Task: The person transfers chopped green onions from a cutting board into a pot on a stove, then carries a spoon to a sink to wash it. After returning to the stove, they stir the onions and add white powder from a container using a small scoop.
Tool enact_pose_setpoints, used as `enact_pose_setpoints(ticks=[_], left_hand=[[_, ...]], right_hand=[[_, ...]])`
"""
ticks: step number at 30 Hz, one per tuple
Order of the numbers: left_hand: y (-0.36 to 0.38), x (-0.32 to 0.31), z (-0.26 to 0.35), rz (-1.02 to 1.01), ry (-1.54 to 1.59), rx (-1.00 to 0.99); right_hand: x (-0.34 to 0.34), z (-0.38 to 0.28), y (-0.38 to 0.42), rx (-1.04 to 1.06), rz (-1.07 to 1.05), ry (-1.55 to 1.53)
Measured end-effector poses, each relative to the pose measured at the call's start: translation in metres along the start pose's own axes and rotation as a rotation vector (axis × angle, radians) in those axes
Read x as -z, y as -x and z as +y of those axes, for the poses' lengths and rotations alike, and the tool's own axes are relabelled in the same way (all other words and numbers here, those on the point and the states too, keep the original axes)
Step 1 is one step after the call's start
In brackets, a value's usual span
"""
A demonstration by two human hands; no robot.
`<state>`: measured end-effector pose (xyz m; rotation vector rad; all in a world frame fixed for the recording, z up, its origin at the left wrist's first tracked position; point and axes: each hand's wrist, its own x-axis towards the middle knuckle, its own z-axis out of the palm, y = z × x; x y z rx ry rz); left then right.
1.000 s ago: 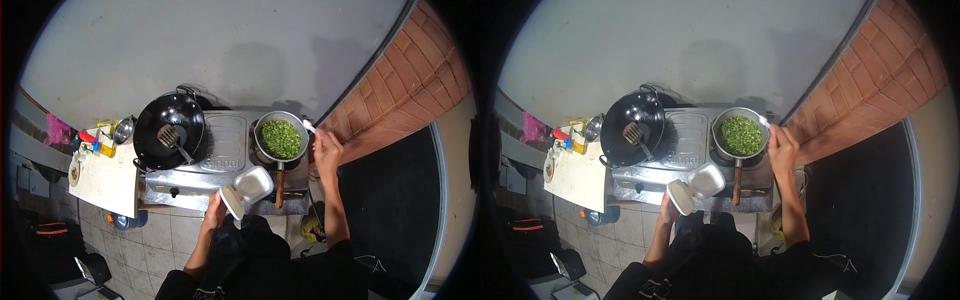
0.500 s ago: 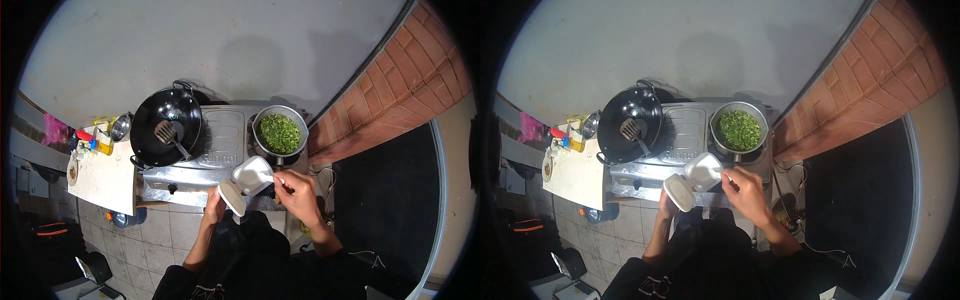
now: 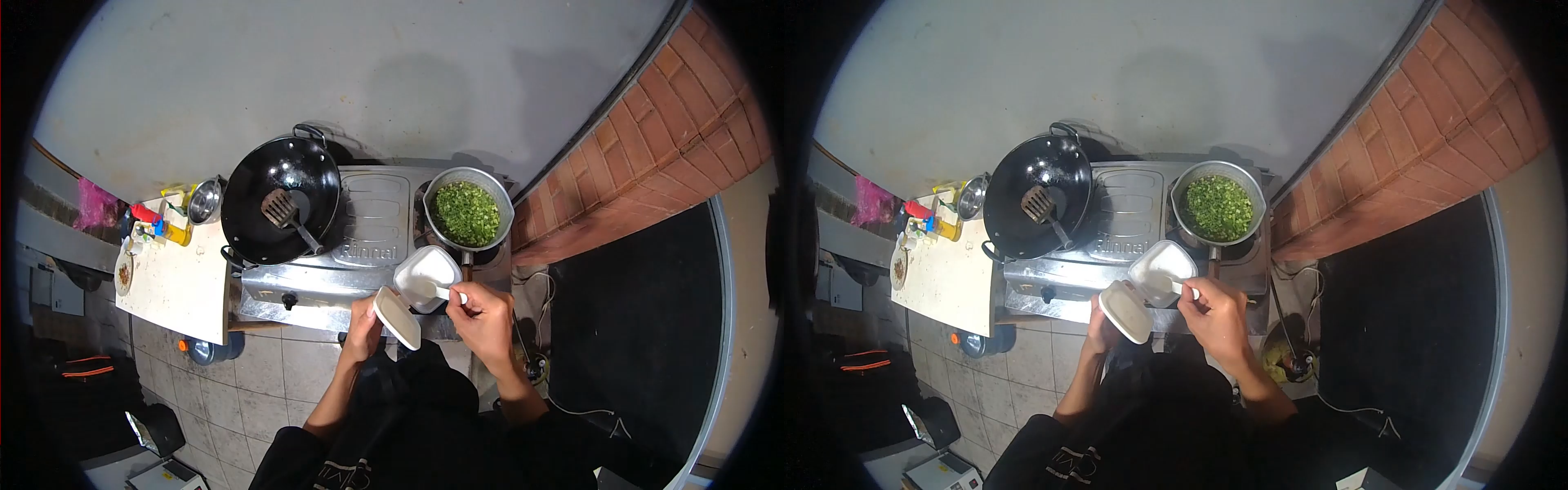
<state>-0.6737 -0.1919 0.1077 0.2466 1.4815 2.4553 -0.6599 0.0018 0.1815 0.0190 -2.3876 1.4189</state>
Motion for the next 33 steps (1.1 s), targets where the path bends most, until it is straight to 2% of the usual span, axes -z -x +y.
enact_pose_setpoints(ticks=[1,3,15,19,21,24,27,28,31,33], left_hand=[[0.000,0.000,-0.001,0.005,-0.001,0.011],[0.001,-0.002,-0.002,0.005,0.001,0.022],[0.004,0.002,-0.002,0.009,-0.005,0.042],[0.004,0.002,-0.002,-0.033,0.018,0.039],[0.004,0.003,-0.002,-0.043,0.019,0.040],[0.004,0.001,-0.003,-0.043,0.035,0.046],[0.004,0.000,-0.003,-0.055,0.031,0.048],[0.005,0.000,-0.003,-0.053,0.043,0.053],[0.005,-0.001,-0.002,-0.056,0.054,0.057],[0.006,-0.002,-0.002,-0.051,0.058,0.054]], right_hand=[[-0.002,0.001,0.002,0.001,0.002,0.001],[-0.006,0.001,0.006,-0.144,-0.032,-0.089],[-0.009,0.010,0.009,-0.275,-0.012,-0.273],[-0.005,0.012,0.011,-0.277,-0.001,-0.246],[-0.006,0.014,0.012,-0.151,0.038,-0.194],[-0.007,0.008,0.014,-0.115,0.039,-0.209],[-0.004,0.004,0.012,-0.140,0.078,-0.171],[-0.003,0.006,0.013,-0.231,0.064,-0.224],[-0.004,0.009,0.014,-0.166,0.040,-0.227],[-0.002,0.011,0.013,-0.202,0.062,-0.294]])
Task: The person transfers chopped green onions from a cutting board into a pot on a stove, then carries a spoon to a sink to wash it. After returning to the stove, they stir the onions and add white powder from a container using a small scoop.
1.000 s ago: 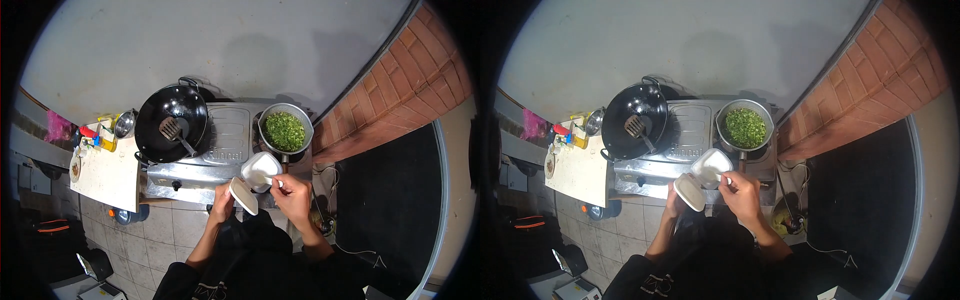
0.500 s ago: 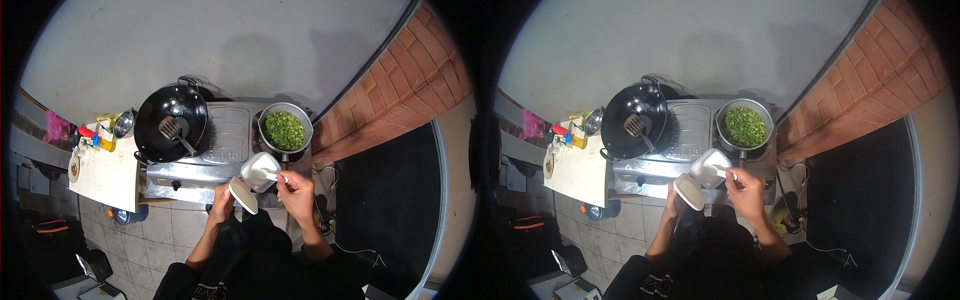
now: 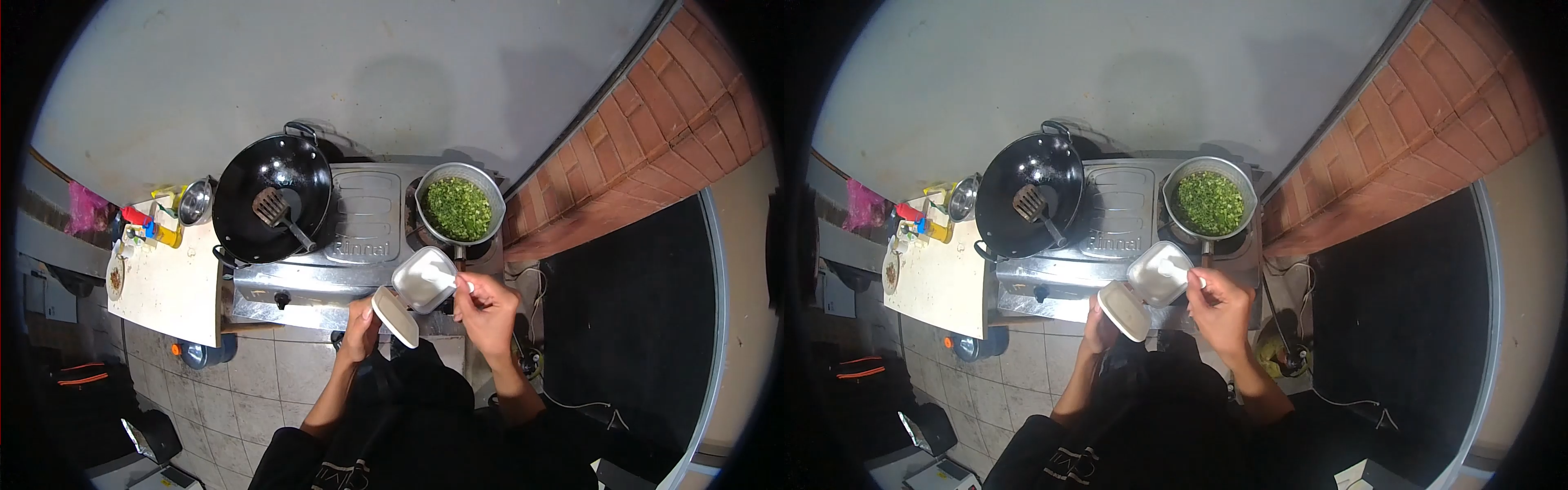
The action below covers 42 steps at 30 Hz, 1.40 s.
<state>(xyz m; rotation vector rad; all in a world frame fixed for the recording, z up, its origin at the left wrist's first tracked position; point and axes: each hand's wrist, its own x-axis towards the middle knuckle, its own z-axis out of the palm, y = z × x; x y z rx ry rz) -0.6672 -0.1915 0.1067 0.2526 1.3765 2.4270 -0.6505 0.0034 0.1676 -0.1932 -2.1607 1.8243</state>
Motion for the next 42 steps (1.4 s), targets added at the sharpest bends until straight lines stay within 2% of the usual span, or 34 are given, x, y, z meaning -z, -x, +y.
enact_pose_setpoints(ticks=[2,5,7,10,14,17,23,26,29,34,38,42], left_hand=[[0.000,0.001,0.001,0.000,-0.001,0.007],[0.001,0.003,-0.002,0.015,0.008,0.016],[0.001,0.004,-0.003,0.003,0.015,0.006],[0.000,0.001,0.000,0.009,0.015,0.008],[0.000,0.001,-0.002,0.036,0.019,0.000],[0.001,0.022,-0.017,-0.094,-0.050,-0.016],[0.000,0.030,-0.026,-0.076,-0.018,0.028],[-0.004,0.026,-0.021,-0.064,-0.017,0.011],[0.000,0.030,-0.027,-0.014,0.005,0.032],[0.004,0.033,-0.027,-0.003,-0.021,0.033],[0.013,0.037,-0.030,0.035,0.007,0.001],[0.020,0.039,-0.026,0.041,-0.001,0.039]], right_hand=[[0.001,0.000,-0.001,-0.033,0.022,-0.073],[0.003,-0.001,-0.002,0.006,-0.025,-0.005],[0.005,-0.003,-0.005,-0.089,0.043,-0.169],[0.006,-0.002,-0.004,-0.097,-0.038,-0.186],[0.009,-0.003,-0.007,-0.103,-0.010,-0.248],[0.012,-0.001,-0.007,-0.122,-0.035,-0.272],[0.025,-0.008,-0.011,-0.138,-0.071,-0.264],[0.040,-0.011,-0.026,-0.033,0.055,-0.295],[0.049,-0.004,-0.051,-0.016,0.157,-0.334],[0.057,0.021,-0.095,-0.015,0.192,-0.284],[0.053,0.041,-0.117,-0.002,0.134,-0.219],[0.055,0.050,-0.125,0.015,0.210,-0.113]])
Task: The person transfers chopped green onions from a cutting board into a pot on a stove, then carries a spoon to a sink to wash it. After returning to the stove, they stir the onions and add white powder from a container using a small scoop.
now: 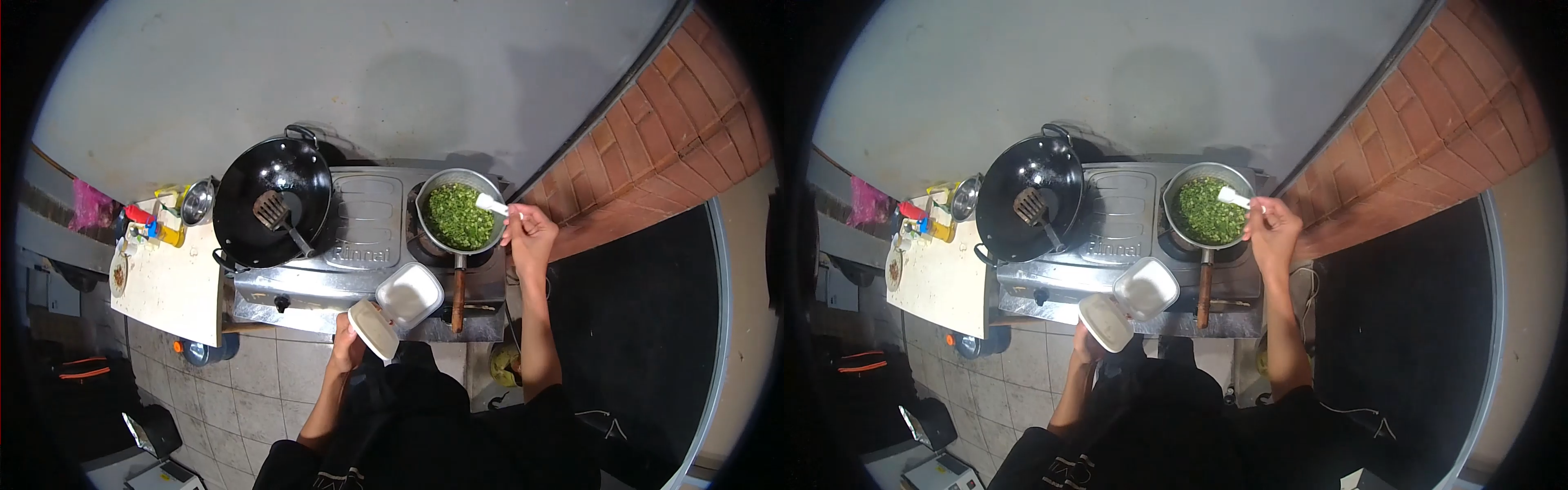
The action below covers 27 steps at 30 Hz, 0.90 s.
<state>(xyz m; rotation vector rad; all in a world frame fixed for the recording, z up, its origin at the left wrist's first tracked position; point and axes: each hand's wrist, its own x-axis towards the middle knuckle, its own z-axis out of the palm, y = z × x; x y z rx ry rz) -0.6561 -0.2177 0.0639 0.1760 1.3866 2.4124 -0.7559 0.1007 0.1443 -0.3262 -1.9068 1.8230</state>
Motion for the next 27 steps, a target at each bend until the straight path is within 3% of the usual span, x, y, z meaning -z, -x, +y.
enact_pose_setpoints(ticks=[6,8,18,21,23,27], left_hand=[[0.001,-0.005,0.006,-0.009,-0.039,0.007],[0.001,-0.004,0.004,-0.004,-0.032,0.008],[-0.004,-0.009,0.007,-0.013,-0.036,0.029],[-0.004,-0.010,0.011,-0.023,-0.030,0.035],[-0.007,-0.025,0.020,0.076,0.045,-0.036],[-0.007,-0.002,0.007,-0.029,-0.046,0.002]], right_hand=[[-0.003,0.016,-0.001,0.020,0.035,0.023],[-0.008,0.016,0.004,0.033,-0.075,0.115],[0.017,0.008,0.004,-0.007,0.029,0.075],[0.030,0.008,0.017,0.022,-0.029,0.214],[0.043,0.009,0.013,0.018,0.022,0.211],[0.044,0.002,0.017,0.027,0.045,0.254]])
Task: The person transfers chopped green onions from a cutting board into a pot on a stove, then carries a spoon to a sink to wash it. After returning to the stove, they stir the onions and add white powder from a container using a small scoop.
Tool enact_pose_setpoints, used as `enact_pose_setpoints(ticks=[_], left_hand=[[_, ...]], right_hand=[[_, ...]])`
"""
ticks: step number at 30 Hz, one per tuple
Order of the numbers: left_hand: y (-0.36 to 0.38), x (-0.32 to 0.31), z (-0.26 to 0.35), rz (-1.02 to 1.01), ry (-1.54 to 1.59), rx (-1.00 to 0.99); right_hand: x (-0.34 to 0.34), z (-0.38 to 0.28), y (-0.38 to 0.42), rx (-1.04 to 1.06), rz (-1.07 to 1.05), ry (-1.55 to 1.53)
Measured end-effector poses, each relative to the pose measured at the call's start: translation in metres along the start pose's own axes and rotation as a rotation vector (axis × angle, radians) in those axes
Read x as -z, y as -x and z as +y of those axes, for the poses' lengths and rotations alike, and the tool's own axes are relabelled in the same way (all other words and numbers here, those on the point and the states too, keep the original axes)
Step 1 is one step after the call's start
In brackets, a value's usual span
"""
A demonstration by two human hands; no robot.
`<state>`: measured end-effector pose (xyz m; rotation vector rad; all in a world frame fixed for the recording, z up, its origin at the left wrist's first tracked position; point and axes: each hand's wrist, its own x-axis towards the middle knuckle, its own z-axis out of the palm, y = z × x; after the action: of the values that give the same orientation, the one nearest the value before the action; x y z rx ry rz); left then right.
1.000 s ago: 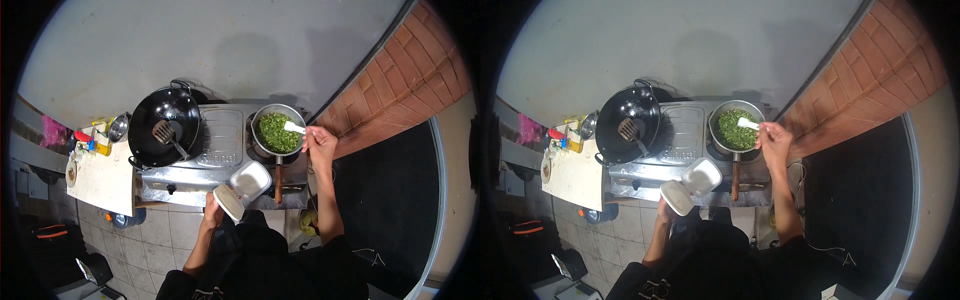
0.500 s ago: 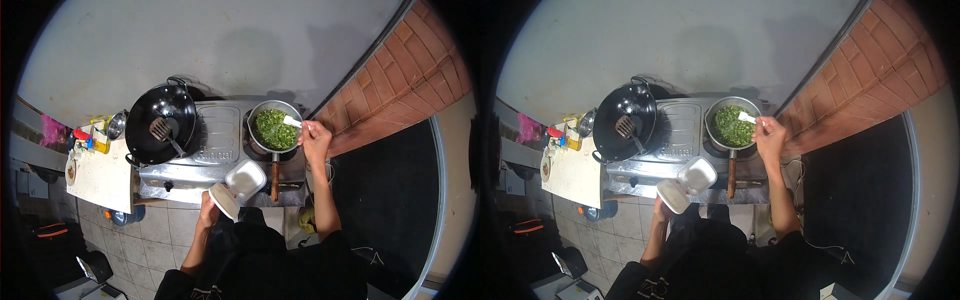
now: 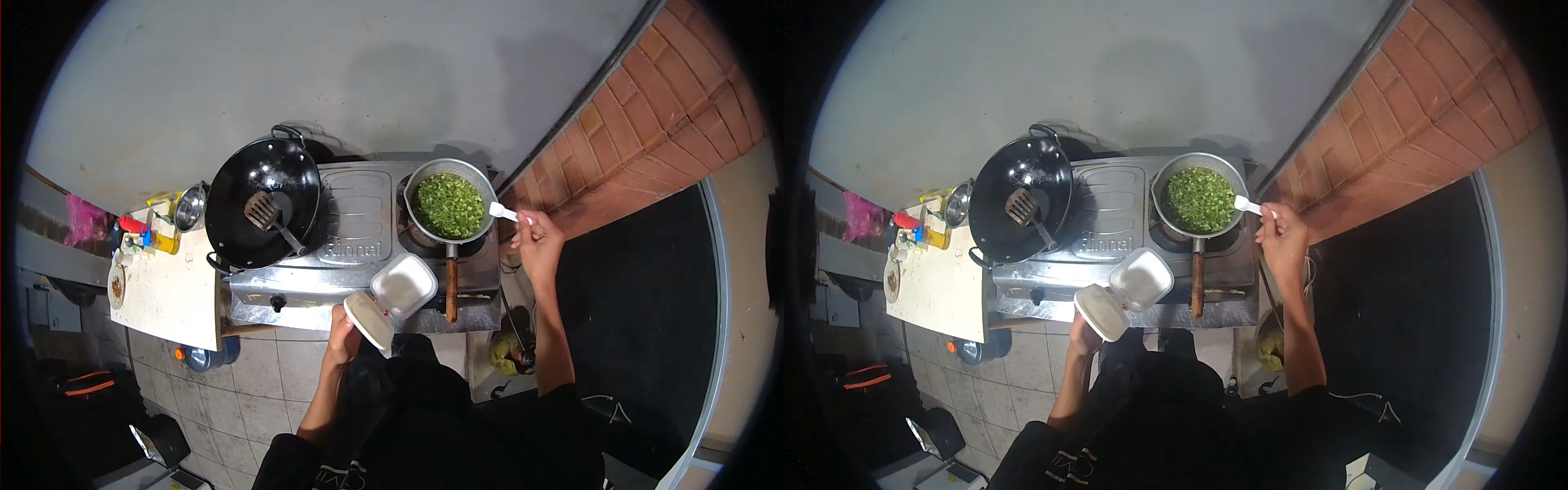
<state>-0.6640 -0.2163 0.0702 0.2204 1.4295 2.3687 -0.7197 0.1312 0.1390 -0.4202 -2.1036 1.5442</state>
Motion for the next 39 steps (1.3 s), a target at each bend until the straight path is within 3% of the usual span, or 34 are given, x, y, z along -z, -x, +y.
enact_pose_setpoints(ticks=[11,14,18,20,24,27,29,34,36,39], left_hand=[[0.002,0.003,-0.005,0.032,0.028,0.015],[0.003,0.001,-0.002,0.041,0.021,-0.012],[0.002,0.003,0.001,0.024,0.024,-0.054],[0.003,0.005,0.001,0.016,0.016,-0.028],[0.003,0.007,0.003,0.035,0.018,-0.023],[-0.002,0.008,0.004,-0.026,0.010,-0.056],[-0.002,0.005,0.007,-0.019,0.001,-0.053],[-0.006,0.001,0.010,0.008,0.013,-0.049],[-0.006,0.001,0.012,-0.007,-0.005,-0.033],[-0.009,-0.003,0.012,0.021,0.013,-0.022]], right_hand=[[-0.018,0.005,-0.049,0.098,0.030,0.012],[-0.025,0.004,-0.056,0.356,-0.071,0.271],[-0.029,-0.003,-0.060,0.390,-0.082,0.306],[-0.029,0.000,-0.065,0.632,-0.081,0.464],[-0.030,-0.006,-0.061,0.543,-0.080,0.382],[-0.026,-0.008,-0.060,0.684,-0.078,0.492],[-0.025,-0.009,-0.059,0.504,0.051,0.301],[-0.025,-0.016,-0.044,0.539,0.042,0.258],[-0.025,-0.040,-0.027,0.078,0.007,-0.259],[-0.028,-0.066,0.016,-0.031,-0.145,-0.402]])
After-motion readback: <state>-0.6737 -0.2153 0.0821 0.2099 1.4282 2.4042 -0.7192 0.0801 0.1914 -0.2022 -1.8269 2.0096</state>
